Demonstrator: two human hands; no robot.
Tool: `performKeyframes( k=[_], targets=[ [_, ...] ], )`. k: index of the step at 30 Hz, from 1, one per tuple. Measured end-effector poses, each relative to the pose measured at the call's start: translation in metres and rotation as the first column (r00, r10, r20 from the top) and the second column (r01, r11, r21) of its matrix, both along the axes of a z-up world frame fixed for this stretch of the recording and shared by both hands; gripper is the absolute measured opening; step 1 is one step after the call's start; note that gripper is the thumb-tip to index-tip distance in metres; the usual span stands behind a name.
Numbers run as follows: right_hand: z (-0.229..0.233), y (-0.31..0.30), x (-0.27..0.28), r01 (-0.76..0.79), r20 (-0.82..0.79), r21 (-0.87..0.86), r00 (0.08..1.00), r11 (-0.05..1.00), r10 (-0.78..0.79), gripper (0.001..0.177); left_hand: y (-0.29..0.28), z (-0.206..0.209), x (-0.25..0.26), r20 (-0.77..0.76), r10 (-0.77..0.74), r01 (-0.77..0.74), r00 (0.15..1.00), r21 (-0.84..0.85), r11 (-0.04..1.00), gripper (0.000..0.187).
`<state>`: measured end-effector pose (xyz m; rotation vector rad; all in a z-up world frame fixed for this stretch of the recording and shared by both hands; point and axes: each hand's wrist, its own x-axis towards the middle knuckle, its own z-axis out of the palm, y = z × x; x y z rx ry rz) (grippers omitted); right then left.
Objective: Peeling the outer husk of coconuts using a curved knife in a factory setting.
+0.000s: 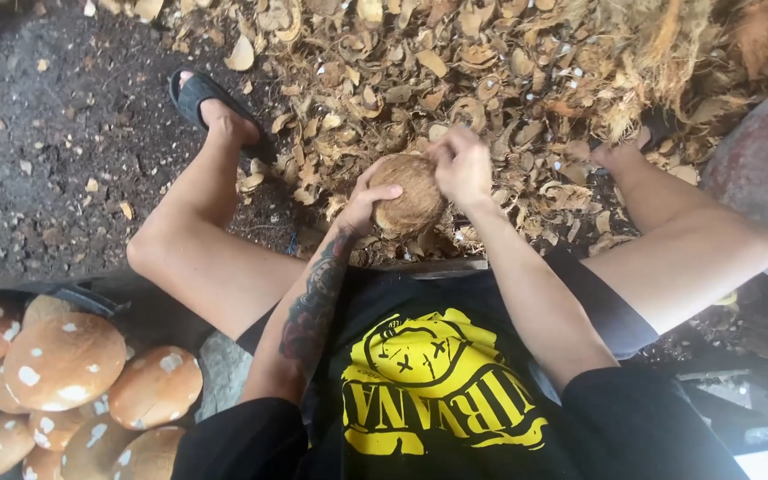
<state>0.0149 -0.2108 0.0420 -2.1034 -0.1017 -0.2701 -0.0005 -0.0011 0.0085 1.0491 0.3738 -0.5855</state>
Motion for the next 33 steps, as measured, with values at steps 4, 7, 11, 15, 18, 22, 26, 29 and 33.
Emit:
performKeyframes(
  k=[4,7,11,15,18,22,26,29,33],
  targets=[
    [-0.041,-0.093,0.01,0.397,-0.209,-0.175,0.879,0.901,-0.428,0.004,0.006,0.064,-0.012,0.082,0.053,-0.031,0.995,-0.246,0.969,0.093],
    [-0.037,-0.118,0.01,0.358,-0.114,-0.109,0.922,0.927,-0.37,0.008,0.019,0.028,-0.007,0.004,0.137,-0.129,0.991,-0.31,0.942,0.085],
    [0.022,-0.038,-0.018,0.067,0.065,-0.003,0.996,0.998,-0.066,0.025,0.001,-0.008,0.006,-0.096,0.269,-0.281,0.958,-0.476,0.833,0.087],
    [0.028,0.031,-0.044,-0.12,0.163,-0.076,0.978,0.99,0.131,0.027,0.001,0.02,0.016,-0.249,0.301,-0.385,0.92,-0.445,0.808,0.093],
    [0.018,0.05,-0.051,-0.2,-0.083,-0.123,0.978,0.972,0.19,0.087,0.0,0.022,0.012,-0.279,0.284,-0.38,0.917,-0.399,0.835,0.102],
    [-0.025,0.049,-0.035,-0.108,0.183,-0.126,0.974,0.986,0.13,0.044,-0.007,-0.009,0.007,-0.231,0.276,-0.345,0.933,-0.352,0.87,0.087],
    [-0.056,0.001,-0.001,0.125,0.134,-0.042,0.984,0.991,-0.118,0.014,0.003,-0.013,-0.004,-0.166,0.171,-0.219,0.971,-0.332,0.918,0.096],
    [-0.055,-0.056,0.003,0.422,-0.064,-0.004,0.905,0.907,-0.421,0.003,0.01,-0.03,-0.012,-0.223,0.144,-0.22,0.964,-0.37,0.903,0.088],
    [0.009,-0.039,-0.009,0.325,-0.091,0.243,0.946,0.914,-0.313,0.002,0.01,-0.051,-0.005,-0.22,0.182,-0.255,0.958,-0.369,0.894,0.096]
  ],
)
